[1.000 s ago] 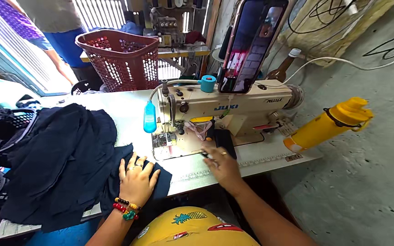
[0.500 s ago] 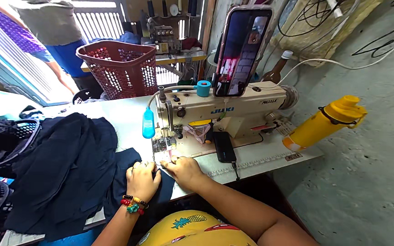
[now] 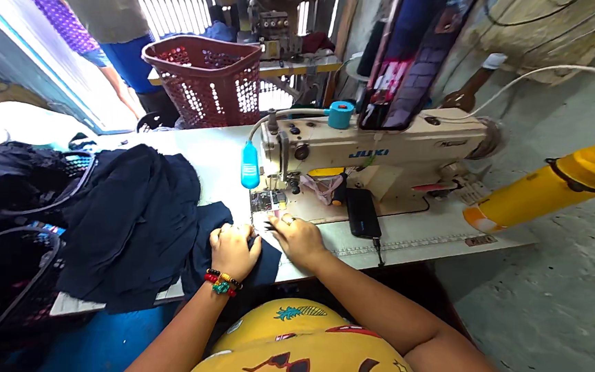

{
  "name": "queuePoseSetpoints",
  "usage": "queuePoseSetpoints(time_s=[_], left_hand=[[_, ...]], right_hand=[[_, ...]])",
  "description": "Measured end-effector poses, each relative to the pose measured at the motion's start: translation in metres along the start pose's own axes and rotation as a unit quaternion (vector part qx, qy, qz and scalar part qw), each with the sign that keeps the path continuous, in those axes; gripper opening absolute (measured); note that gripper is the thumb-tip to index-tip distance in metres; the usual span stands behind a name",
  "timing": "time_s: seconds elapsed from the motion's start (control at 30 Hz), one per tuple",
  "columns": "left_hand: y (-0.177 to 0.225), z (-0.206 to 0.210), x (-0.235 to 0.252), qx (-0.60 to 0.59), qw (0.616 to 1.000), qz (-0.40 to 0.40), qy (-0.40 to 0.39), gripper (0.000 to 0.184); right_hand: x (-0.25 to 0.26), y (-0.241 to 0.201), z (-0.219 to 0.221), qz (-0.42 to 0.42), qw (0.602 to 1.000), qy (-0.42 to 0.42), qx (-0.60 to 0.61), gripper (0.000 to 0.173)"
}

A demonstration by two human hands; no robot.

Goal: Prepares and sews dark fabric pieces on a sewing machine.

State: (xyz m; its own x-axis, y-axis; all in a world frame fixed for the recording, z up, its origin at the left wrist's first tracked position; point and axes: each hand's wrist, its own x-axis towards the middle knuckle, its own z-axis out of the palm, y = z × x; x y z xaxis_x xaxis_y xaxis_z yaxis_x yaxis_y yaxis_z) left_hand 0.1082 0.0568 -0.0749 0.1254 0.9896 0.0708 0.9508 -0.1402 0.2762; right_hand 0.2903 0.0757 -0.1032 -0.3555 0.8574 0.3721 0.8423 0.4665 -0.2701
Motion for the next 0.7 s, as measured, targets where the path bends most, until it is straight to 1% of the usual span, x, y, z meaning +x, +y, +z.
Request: queuePoseSetpoints(time_s=[0.07,0.13,0.3,0.4,0.53,0.7], left_hand=[[0.0,-0.002,0.001,-0.025,0.999,-0.027,-0.038,0.032],[-0.003,-0.001,0.0,-0.048,0.997,-0.032,-0.049,0.031],[-0.006,0.007,-0.004,-0.054,0.998,0.015,0.025,0.03],[-0.008,0.011,-0.004,-0.055,0.996,0.031,0.056,0.03],[-0.007,0.012,-0.003,-0.058,0.996,0.042,0.05,0.029],[-0.006,0.011,-0.004,-0.044,0.997,0.051,0.031,0.029]], right_hand=[[-0.002,0.002,0.0,-0.009,1.0,-0.001,0.008,0.033],[-0.005,0.002,0.002,-0.034,0.999,0.019,0.004,0.03],[-0.008,0.0,0.005,-0.087,0.993,0.076,-0.038,0.025],[-0.006,-0.002,0.007,-0.101,0.989,0.092,-0.054,0.024],[0.0,-0.006,0.01,-0.117,0.986,0.104,-0.063,0.021],[0.0,-0.007,0.009,-0.108,0.99,0.074,-0.05,0.018]])
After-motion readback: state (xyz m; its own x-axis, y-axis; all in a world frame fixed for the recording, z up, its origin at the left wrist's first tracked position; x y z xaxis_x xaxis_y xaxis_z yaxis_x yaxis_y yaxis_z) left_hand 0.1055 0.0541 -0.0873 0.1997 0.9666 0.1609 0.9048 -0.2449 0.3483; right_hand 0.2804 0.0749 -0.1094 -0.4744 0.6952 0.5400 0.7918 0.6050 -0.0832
